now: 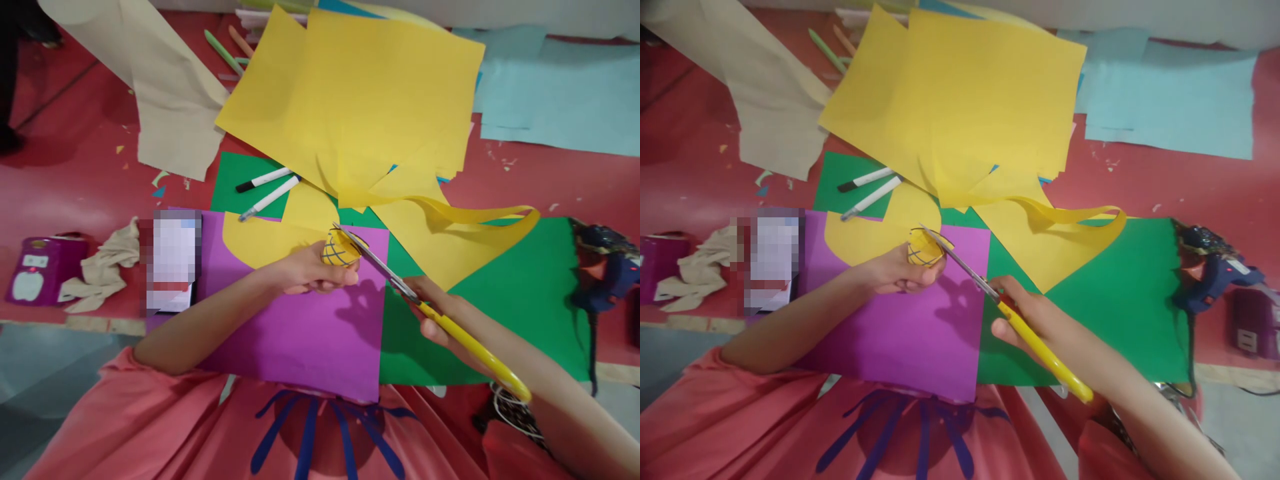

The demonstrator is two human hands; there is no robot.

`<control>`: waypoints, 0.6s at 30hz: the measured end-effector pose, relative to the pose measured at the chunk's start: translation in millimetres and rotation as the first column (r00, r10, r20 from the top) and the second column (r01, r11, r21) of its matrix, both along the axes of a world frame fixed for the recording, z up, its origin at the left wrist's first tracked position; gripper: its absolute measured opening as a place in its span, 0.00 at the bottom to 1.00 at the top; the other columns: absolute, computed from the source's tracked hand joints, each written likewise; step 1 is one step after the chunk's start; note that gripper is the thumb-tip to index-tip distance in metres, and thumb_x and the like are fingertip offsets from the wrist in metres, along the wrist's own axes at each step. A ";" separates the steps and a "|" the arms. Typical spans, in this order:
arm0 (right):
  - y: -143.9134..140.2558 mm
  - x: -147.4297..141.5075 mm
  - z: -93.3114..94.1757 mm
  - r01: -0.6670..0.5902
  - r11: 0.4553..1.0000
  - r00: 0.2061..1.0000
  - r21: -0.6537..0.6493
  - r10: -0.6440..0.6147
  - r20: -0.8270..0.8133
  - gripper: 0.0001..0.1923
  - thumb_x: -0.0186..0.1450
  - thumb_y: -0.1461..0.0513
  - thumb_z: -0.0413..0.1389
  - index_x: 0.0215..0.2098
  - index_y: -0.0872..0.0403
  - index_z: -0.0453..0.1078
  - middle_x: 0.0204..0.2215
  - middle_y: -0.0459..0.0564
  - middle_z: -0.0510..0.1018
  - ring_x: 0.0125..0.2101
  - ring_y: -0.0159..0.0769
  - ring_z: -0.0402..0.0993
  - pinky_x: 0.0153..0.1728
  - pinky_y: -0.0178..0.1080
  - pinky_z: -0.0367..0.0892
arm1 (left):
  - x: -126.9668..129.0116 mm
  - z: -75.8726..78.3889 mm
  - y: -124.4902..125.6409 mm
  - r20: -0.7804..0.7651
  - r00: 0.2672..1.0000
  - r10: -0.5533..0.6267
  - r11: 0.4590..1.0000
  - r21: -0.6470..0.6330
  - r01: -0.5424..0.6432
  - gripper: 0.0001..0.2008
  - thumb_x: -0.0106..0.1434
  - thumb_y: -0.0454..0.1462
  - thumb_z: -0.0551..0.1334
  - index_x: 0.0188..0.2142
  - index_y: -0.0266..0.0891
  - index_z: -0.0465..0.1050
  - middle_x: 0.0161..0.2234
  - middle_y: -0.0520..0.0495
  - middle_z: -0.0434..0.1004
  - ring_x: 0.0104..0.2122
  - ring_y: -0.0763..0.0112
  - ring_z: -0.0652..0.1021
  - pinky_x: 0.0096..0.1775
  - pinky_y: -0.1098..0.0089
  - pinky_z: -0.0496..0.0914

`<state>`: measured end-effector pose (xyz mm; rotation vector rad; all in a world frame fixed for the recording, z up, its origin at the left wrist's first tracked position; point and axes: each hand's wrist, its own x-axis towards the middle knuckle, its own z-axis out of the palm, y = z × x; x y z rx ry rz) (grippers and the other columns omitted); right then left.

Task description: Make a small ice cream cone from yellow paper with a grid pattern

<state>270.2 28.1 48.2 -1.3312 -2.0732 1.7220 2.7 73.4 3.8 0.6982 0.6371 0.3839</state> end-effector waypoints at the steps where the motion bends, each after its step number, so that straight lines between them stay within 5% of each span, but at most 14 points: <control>1: 1.1 -0.3 2.8 -0.022 1.000 1.000 -0.017 0.022 0.006 0.20 0.68 0.47 0.51 0.51 0.50 0.63 0.33 0.47 0.74 0.29 0.35 0.70 0.30 0.33 0.66 | -0.6 -0.6 0.3 0.024 1.000 -0.010 1.000 -0.016 0.011 0.19 0.50 0.44 0.72 0.26 0.37 0.65 0.16 0.60 0.57 0.13 0.86 0.54 0.14 0.83 0.49; 8: 4.4 -2.9 12.5 -0.072 0.995 0.995 -0.068 0.077 0.066 0.20 0.68 0.48 0.51 0.52 0.51 0.61 0.37 0.49 0.76 0.33 0.38 0.73 0.33 0.35 0.67 | -2.9 0.0 2.4 0.107 0.991 -0.082 0.992 -0.085 0.092 0.19 0.49 0.43 0.72 0.25 0.37 0.62 0.16 0.61 0.56 0.12 0.88 0.51 0.13 0.84 0.47; 18: 1.9 2.6 7.6 -0.103 0.994 0.992 -0.021 0.104 0.070 0.23 0.67 0.46 0.51 0.53 0.51 0.61 0.28 0.45 0.71 0.25 0.33 0.68 0.26 0.33 0.64 | -9.8 -5.6 2.9 0.283 0.940 -0.189 0.958 -0.157 0.239 0.19 0.51 0.44 0.72 0.24 0.38 0.63 0.13 0.61 0.55 0.11 0.87 0.51 0.12 0.83 0.47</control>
